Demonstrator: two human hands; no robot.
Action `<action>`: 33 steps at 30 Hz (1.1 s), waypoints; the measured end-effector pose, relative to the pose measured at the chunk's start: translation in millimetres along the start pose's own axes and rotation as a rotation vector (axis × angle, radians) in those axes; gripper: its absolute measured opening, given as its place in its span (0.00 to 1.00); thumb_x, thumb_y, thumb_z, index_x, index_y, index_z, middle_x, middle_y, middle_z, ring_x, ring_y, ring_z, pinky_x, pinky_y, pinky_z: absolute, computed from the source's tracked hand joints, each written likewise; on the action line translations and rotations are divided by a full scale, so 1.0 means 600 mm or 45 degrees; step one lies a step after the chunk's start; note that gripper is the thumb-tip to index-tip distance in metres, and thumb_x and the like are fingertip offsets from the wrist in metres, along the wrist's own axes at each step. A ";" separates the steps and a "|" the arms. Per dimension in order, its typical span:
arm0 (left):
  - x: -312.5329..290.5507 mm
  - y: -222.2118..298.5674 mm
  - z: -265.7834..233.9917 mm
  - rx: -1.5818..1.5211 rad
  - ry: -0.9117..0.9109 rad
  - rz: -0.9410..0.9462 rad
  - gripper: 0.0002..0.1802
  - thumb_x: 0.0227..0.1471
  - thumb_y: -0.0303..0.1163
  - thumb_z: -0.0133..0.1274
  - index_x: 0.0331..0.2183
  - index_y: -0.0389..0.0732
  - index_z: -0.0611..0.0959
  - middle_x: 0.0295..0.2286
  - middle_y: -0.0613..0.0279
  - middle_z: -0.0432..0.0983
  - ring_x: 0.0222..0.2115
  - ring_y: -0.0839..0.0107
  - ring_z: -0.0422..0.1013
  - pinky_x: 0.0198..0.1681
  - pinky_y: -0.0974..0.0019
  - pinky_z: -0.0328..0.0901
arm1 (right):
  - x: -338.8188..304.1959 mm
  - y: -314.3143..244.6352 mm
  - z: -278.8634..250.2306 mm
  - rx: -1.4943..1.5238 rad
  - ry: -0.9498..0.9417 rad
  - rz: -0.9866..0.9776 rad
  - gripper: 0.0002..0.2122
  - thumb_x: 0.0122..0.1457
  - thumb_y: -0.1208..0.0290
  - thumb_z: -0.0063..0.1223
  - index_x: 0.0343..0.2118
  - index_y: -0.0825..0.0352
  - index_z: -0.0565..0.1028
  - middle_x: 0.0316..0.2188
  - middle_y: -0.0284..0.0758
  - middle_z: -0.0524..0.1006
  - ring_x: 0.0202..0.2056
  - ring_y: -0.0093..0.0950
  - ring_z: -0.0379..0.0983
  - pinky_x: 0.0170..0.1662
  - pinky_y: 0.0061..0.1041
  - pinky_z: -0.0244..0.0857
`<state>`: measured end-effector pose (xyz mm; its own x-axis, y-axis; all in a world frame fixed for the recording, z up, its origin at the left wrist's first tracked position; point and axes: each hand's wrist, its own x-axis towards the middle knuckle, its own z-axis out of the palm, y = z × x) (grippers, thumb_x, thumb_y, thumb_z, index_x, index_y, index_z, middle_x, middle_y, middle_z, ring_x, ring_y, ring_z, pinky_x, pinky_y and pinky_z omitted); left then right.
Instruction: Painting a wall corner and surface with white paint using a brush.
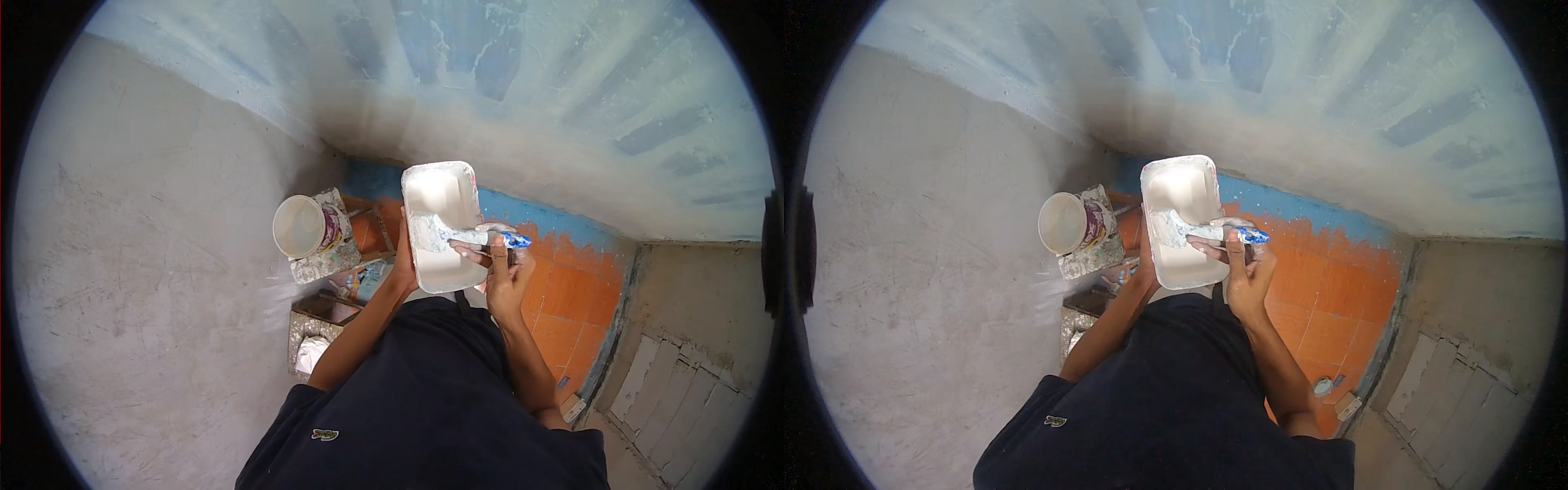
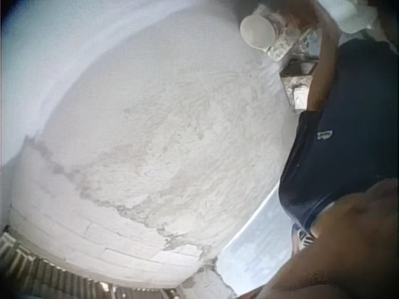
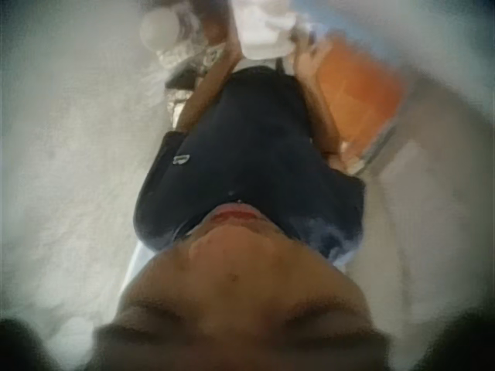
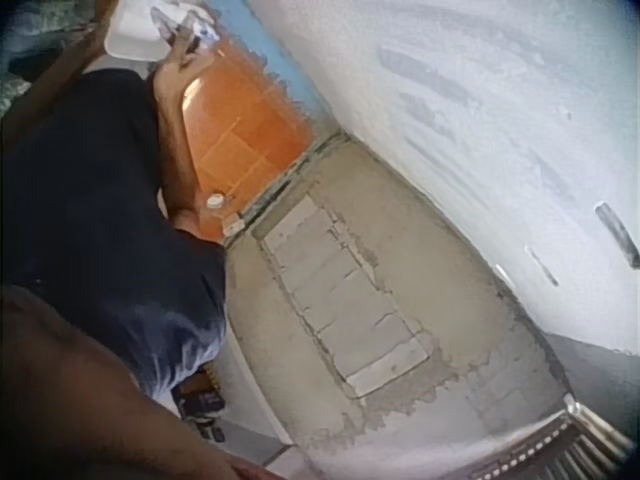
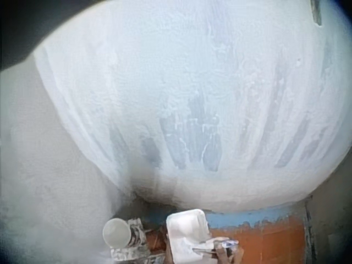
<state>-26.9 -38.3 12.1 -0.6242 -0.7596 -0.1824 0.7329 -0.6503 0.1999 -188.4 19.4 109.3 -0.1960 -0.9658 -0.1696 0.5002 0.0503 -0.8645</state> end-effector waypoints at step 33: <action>-0.293 0.357 -0.089 0.110 0.403 0.930 0.37 0.68 0.60 0.33 0.66 0.45 0.63 0.59 0.56 0.69 0.58 0.58 0.69 0.60 0.49 0.67 | 0.172 0.177 0.337 0.917 -0.417 0.730 0.11 0.66 0.76 0.50 0.47 0.78 0.74 0.40 0.50 0.81 0.41 0.36 0.82 0.46 0.21 0.81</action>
<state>254.4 -43.5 35.7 0.1212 -0.9635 -0.2386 0.8951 0.0022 0.4458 15.0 -126.6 95.7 0.4271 -0.8716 -0.2404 0.8635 0.4721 -0.1774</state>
